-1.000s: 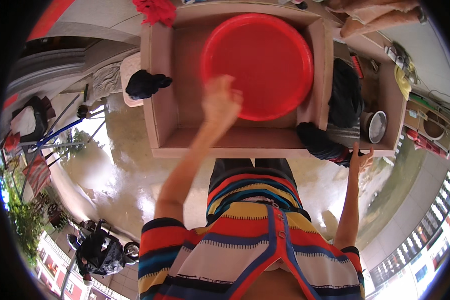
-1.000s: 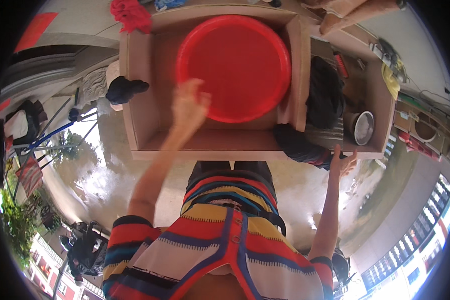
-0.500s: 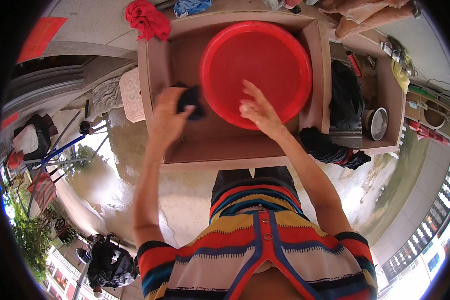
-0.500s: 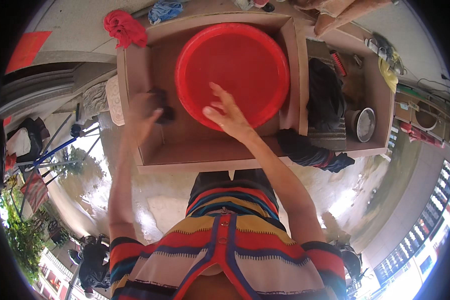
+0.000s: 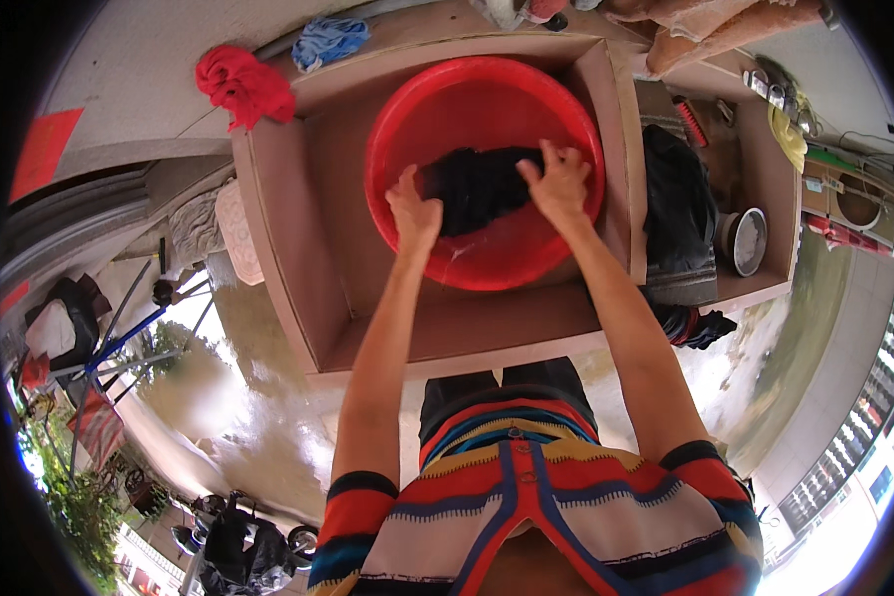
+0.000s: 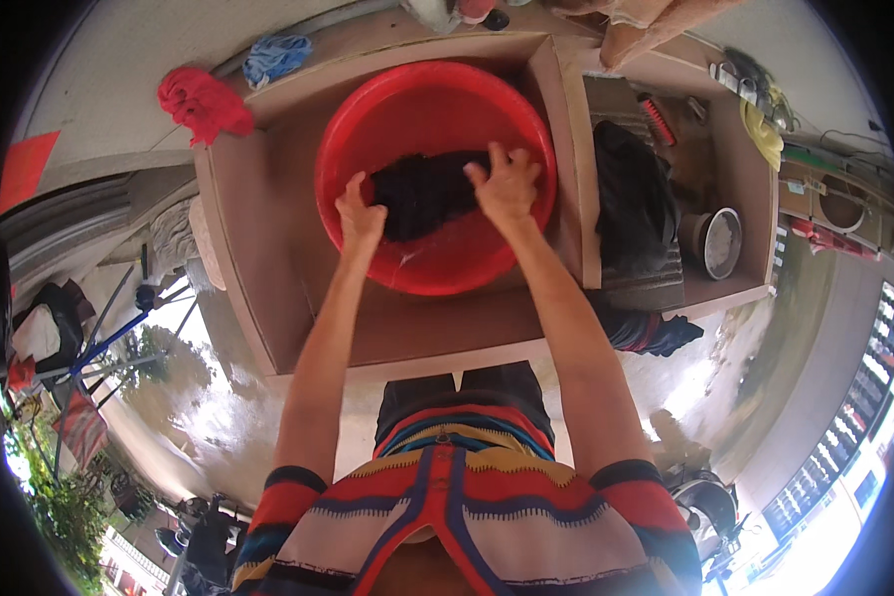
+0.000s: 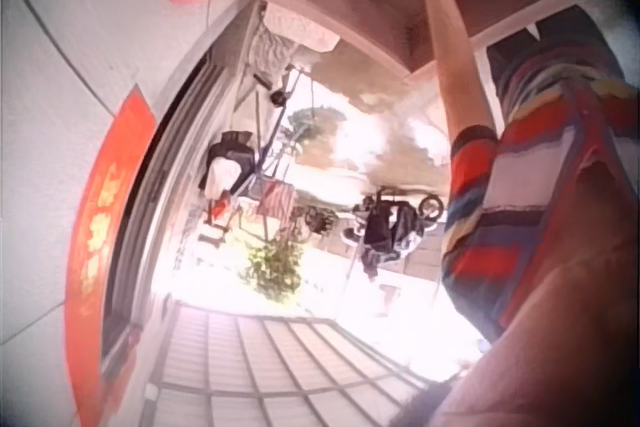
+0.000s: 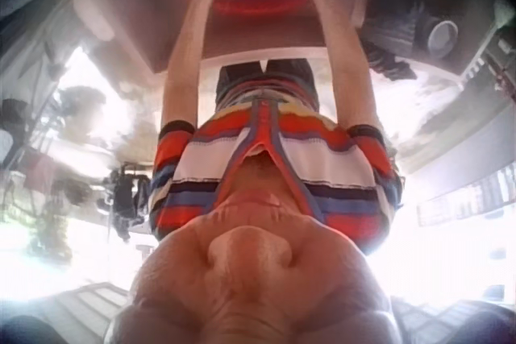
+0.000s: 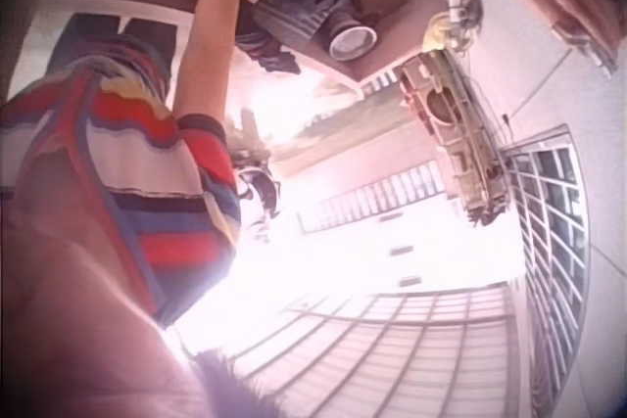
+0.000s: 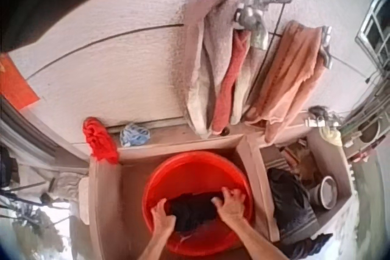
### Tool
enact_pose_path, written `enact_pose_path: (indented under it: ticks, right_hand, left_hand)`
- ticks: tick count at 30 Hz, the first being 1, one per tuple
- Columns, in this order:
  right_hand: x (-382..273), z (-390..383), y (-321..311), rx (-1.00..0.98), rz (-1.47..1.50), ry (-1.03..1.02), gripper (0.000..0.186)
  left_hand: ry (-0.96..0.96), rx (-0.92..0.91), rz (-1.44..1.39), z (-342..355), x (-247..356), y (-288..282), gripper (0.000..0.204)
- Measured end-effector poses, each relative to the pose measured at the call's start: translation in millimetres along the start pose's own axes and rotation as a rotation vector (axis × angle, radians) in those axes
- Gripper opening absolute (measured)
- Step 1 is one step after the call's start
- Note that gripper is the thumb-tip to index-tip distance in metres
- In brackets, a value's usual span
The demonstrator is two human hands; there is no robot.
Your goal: The person washes a striped towel and a black garment by hand in a red basin filled with soapy water. They scrub and rinse the items, then wring them out. The person hangs the towel on a drying rack using a hanger and later hangs the black garment on the same rack.
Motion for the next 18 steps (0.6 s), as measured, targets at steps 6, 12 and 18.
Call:
enact_pose_path:
  ticks: [6, 12, 18]
  right_hand:
    - [1.4, -33.9, 67.4, -0.037, -0.358, -0.602, 0.05]
    - [-8.5, -5.2, 99.1, 0.095, 0.046, -0.006, 0.044]
    - [-69.6, -36.1, 29.7, -0.625, 1.457, 0.571, 0.029]
  left_hand:
    - [0.05, -0.31, 0.237, -48.8, 5.7, 55.7, 0.047]
    - [-0.339, 0.065, -0.388, -21.8, -16.1, 59.1, 0.039]
    - [-0.834, -0.706, -1.752, 1.7, -19.8, 66.3, 0.045]
Point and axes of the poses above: each hand's wrist, its own z-axis towards the middle knuckle, its own y-axis out of the palm, x = y × z, the point moved 1 cm from there along z, towards the middle knuckle, and after that the axes turned 8 degrees about x, right-handed, at the moved point
